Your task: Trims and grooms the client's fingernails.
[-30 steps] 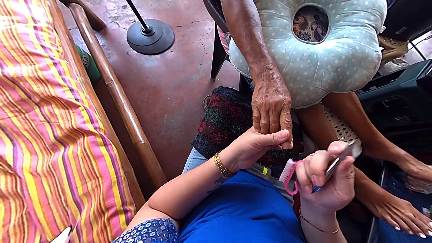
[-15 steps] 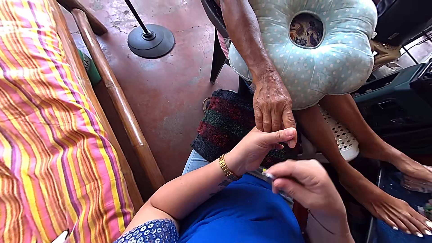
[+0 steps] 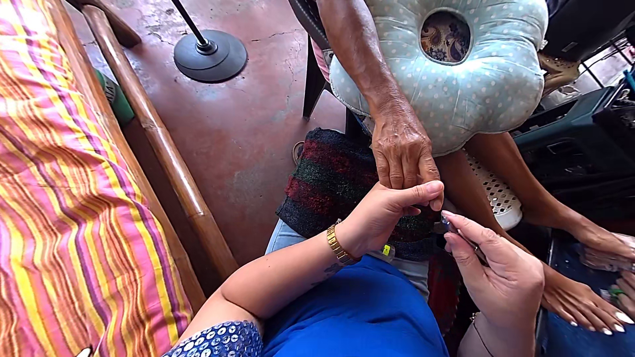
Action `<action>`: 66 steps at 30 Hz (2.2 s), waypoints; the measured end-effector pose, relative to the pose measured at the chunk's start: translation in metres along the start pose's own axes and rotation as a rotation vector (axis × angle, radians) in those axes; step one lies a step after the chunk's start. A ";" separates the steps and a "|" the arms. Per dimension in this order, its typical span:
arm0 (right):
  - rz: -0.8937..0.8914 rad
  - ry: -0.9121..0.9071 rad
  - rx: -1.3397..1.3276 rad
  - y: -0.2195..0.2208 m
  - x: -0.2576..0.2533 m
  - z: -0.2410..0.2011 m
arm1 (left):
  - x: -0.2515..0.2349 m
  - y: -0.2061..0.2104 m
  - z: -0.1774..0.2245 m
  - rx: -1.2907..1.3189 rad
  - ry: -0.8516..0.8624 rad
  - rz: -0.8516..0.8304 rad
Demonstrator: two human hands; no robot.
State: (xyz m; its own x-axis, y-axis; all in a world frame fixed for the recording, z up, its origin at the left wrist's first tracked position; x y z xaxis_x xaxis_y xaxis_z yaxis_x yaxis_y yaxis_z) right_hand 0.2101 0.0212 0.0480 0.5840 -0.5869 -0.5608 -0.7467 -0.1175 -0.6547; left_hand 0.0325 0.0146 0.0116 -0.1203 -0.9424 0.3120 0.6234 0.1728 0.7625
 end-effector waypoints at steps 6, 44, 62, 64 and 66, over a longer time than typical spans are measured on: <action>0.009 0.012 -0.001 0.004 -0.003 0.002 | 0.000 0.002 0.000 0.019 0.012 -0.017; 0.004 -0.186 0.300 -0.009 -0.016 0.000 | -0.003 0.003 0.000 0.067 0.029 -0.103; -0.037 -0.163 0.477 -0.001 -0.010 0.008 | -0.010 -0.009 -0.015 0.162 0.040 -0.073; -0.031 -0.158 0.469 0.000 -0.010 0.007 | -0.009 -0.009 -0.014 0.166 0.043 -0.082; -0.028 -0.159 0.462 0.001 -0.010 0.007 | -0.009 -0.009 -0.015 0.168 0.043 -0.088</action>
State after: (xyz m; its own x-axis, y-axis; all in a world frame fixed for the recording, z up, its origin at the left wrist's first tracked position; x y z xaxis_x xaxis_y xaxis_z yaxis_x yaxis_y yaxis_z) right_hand 0.2056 0.0327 0.0497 0.6702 -0.4545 -0.5868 -0.5319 0.2573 -0.8068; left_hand 0.0391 0.0173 -0.0066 -0.1337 -0.9667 0.2184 0.4738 0.1312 0.8708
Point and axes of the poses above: each hand's wrist, its own x-axis away from the middle knuckle, its own y-axis out of the palm, z = x × y, the point moved 2 cm from there along -x, towards the middle knuckle, and after that the axes turned 6 degrees about -y, right-handed, at the moved point
